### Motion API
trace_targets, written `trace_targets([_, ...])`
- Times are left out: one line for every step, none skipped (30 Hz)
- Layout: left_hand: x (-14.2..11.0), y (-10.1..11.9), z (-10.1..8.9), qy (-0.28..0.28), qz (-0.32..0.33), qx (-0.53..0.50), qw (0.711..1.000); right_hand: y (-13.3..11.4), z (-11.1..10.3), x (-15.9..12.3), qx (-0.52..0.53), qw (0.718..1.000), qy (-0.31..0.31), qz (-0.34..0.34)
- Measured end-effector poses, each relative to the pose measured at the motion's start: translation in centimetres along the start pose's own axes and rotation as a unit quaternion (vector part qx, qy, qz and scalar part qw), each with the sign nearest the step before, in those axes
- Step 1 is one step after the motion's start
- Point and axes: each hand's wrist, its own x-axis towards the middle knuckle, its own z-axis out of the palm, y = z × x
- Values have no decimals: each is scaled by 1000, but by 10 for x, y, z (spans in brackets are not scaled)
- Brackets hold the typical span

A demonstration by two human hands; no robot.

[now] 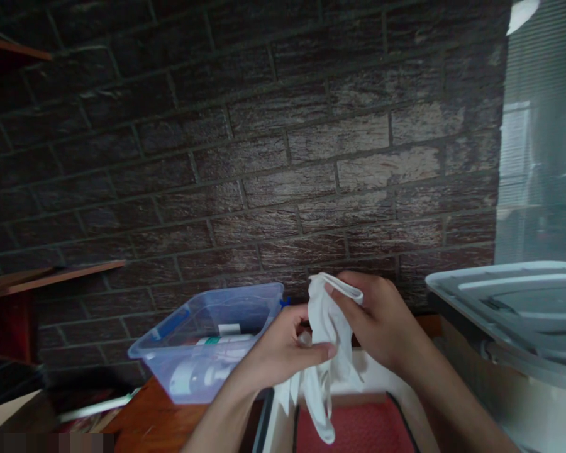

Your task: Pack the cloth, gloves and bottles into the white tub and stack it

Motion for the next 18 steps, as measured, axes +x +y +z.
trace_targets([1, -3, 0, -26, -16, 9, 999, 1, -1, 0, -3, 1000, 20, 8])
trace_targets([2, -5, -1, -49, -32, 15, 998, 3, -2, 0, -4, 999, 36, 16])
trace_targets([3, -8, -1, -65, -46, 20, 997, 4, -3, 0, -5, 999, 46, 26])
trace_targets([3, -10, -3, -75, -57, 22, 995, 5, -4, 0, -5, 998, 54, 34])
trace_targets([4, -13, -4, -81, -65, 22, 994, 6, -5, 1, -5, 997, 61, 38])
trace_targets([5, -14, -6, -86, -74, 19, 993, 7, -6, 1, -7, 997, 68, 40])
trace_targets([5, -16, -8, -91, -85, 14, 992, 7, -7, 2, -11, 996, 79, 40])
trace_targets([6, -17, -11, -94, -97, 11, 991, 7, -8, 2, -17, 995, 91, 39])
trace_targets([6, -18, -13, -95, -107, 11, 990, 7, -8, 2, -23, 994, 101, 38])
trace_targets([7, -19, -16, -93, -115, 12, 989, 7, -9, 2, -29, 993, 110, 40])
trace_targets([8, -20, -18, -89, -120, 15, 989, 7, -9, 2, -34, 992, 118, 42])
trace_targets([8, -21, -20, -84, -124, 17, 989, 6, -9, 2, -38, 990, 125, 46])
trace_targets([9, -23, -22, -81, -127, 17, 988, 5, -10, 2, -42, 989, 131, 48])
trace_targets([10, -24, -24, -80, -129, 17, 988, 4, -11, 1, -46, 988, 140, 50])
trace_targets([11, -25, -25, -81, -130, 16, 988, 4, -12, 1, -53, 986, 151, 51])
trace_targets([12, -25, -26, -81, -128, 16, 988, 3, -14, 0, -62, 984, 162, 51])
trace_targets([13, -25, -27, -82, -124, 15, 989, 2, -15, 0, -71, 982, 169, 52])
trace_targets([13, -25, -28, -82, -119, 15, 989, 2, -16, 0, -77, 981, 171, 55])
